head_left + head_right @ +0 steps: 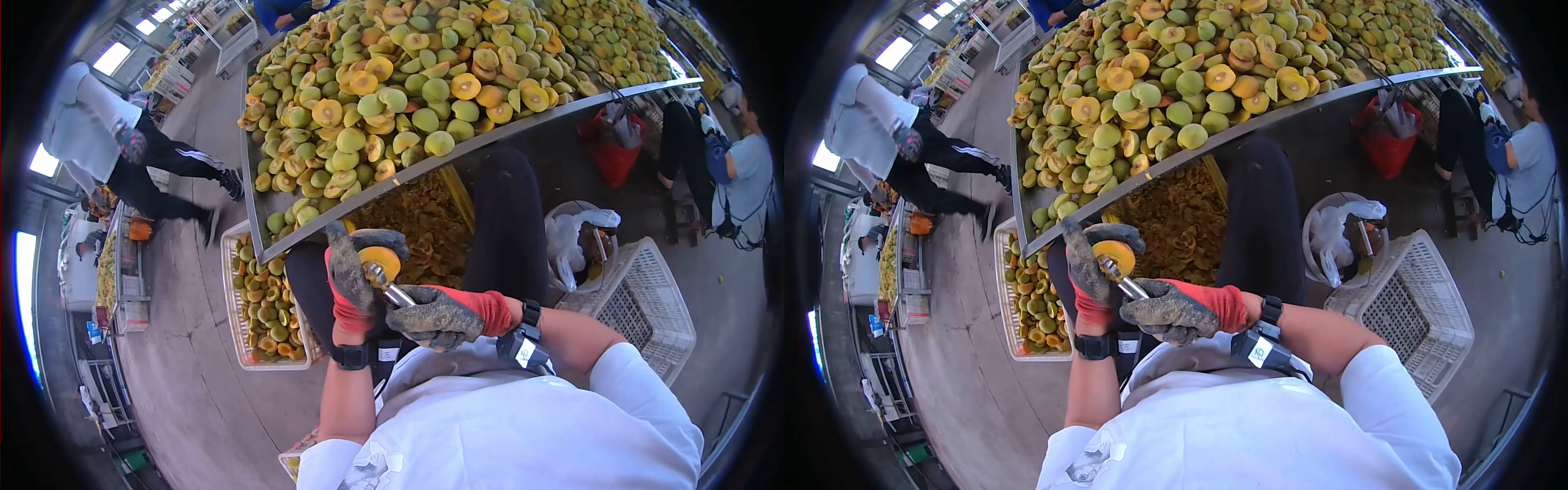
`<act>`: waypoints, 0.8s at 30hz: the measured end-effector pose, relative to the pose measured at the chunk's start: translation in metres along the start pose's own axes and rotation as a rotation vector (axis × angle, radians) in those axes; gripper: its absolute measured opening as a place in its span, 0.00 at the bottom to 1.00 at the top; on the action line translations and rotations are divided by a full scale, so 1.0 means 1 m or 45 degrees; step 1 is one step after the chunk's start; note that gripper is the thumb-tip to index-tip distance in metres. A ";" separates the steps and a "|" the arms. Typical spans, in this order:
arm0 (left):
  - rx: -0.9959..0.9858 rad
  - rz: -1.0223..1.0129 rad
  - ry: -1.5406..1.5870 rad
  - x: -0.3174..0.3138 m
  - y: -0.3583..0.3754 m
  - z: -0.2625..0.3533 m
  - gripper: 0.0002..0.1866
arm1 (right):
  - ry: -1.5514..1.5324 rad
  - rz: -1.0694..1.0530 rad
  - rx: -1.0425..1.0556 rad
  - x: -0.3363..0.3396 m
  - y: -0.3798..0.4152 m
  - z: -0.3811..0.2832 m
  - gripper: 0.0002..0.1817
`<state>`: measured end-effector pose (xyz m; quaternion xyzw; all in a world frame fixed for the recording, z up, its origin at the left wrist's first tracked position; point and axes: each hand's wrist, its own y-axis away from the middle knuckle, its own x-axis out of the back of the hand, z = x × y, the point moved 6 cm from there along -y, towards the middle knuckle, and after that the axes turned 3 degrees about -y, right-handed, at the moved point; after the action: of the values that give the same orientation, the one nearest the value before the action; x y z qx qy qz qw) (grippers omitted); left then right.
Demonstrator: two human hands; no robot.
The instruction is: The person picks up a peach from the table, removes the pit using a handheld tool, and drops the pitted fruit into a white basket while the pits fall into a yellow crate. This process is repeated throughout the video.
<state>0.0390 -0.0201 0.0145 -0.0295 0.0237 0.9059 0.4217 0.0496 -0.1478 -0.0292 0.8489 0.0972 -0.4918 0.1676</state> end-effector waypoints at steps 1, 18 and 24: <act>0.003 0.001 -0.002 0.002 -0.004 -0.002 0.42 | -0.079 -0.059 -0.006 0.001 0.002 0.000 0.14; 0.244 0.066 0.315 -0.033 -0.037 -0.054 0.36 | 0.348 0.090 0.284 0.043 0.019 -0.037 0.13; 0.321 0.388 0.377 -0.008 -0.044 -0.056 0.30 | 0.782 0.401 0.606 0.087 0.022 -0.042 0.12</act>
<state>0.0797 -0.0021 -0.0410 -0.1053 0.2023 0.9347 0.2726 0.1341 -0.1523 -0.0808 0.9756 -0.1046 -0.1928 0.0031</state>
